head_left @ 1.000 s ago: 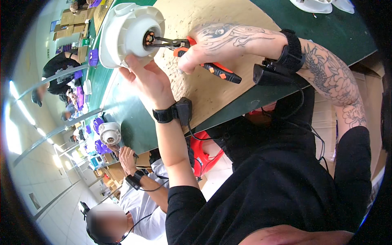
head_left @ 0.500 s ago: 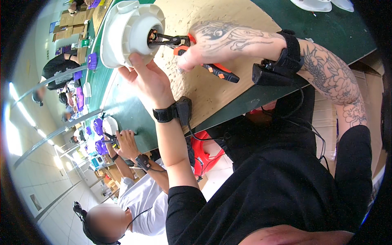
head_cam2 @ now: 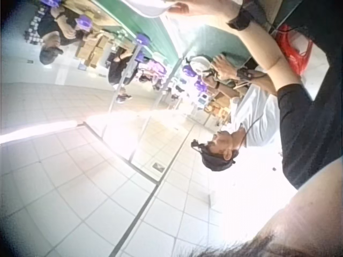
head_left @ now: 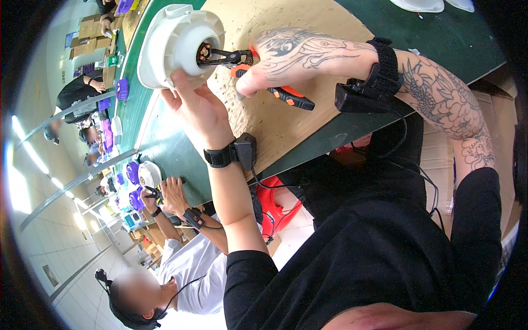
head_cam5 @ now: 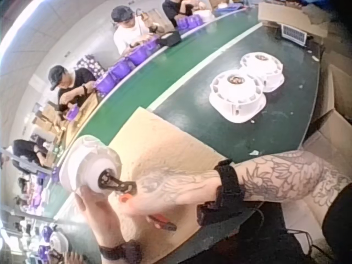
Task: The person uses pliers to manipulate wires inside white and purple plastic electrical housings. They repeatedly pick up a housing, insert the pliers into the central opening to adjust internal components, and then place the housing back on the table or into a box. The task involves handling multiple units of both white and purple housings.
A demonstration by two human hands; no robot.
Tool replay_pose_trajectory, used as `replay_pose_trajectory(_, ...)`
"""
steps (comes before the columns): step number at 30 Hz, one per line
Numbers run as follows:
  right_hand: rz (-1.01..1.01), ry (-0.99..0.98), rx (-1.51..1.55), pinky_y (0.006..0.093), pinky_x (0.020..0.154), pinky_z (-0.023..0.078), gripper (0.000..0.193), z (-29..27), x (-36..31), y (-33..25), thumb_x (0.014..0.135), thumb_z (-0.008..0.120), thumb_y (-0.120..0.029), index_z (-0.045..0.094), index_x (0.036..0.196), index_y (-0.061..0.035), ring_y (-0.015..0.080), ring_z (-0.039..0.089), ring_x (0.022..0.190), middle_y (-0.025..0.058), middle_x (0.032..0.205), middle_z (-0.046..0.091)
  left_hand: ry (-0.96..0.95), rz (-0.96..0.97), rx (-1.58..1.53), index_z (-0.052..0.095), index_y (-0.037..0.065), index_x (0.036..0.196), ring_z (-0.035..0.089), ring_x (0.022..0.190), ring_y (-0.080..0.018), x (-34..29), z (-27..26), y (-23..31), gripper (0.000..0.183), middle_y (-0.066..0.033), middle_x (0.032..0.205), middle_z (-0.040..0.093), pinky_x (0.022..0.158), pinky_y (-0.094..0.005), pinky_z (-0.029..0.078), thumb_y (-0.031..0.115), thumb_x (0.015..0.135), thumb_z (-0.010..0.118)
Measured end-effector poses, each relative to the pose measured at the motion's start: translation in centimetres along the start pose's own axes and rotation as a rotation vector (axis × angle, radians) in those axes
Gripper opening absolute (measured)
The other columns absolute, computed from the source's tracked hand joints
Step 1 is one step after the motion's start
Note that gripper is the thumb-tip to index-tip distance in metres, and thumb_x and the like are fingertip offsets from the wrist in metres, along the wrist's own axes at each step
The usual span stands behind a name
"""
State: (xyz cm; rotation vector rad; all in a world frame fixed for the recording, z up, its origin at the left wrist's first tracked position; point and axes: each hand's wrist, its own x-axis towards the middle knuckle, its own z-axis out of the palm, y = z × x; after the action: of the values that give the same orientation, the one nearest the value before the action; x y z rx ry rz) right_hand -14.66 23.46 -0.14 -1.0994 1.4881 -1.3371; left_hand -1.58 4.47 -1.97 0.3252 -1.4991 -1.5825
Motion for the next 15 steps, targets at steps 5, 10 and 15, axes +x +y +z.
replay_pose_trajectory(5,-0.025,0.026,-0.089,0.0384,0.062,0.046,0.058,-0.4,0.1,-0.3,0.066,0.070,-0.056,0.071,0.080,0.0000,0.0256,0.062,0.068,0.0151,0.070,0.063,0.057,0.270,0.298,0.049,0.001,0.132,0.064,0.114,-0.0233,0.4,0.1,0.2,0.042,-0.0142,0.129,0.062,0.096,-0.0374,0.055,0.018,0.099,0.069)
replay_pose_trajectory(10,0.200,0.012,-0.331,0.0383,0.062,0.047,0.059,0.4,1.3,-1.8,0.065,0.071,-0.056,0.072,0.081,0.0006,0.0257,0.063,0.068,0.0166,0.072,0.065,0.024,0.015,0.007,0.049,0.008,0.139,0.059,0.124,-0.0258,1.5,-0.9,0.3,0.048,-0.0124,0.138,0.057,0.100,-0.0463,0.056,0.033,0.101,0.066)
replay_pose_trajectory(15,0.188,0.001,-0.292,0.0382,0.062,0.049,0.059,0.7,1.4,-1.6,0.064,0.072,-0.054,0.072,0.081,0.0022,0.0266,0.065,0.067,0.0174,0.071,0.066,-0.033,-0.233,-0.041,0.043,0.012,0.150,0.055,0.131,-0.0305,1.3,-2.3,-0.7,0.065,-0.0119,0.144,0.055,0.107,-0.0510,0.049,0.052,0.102,0.058)
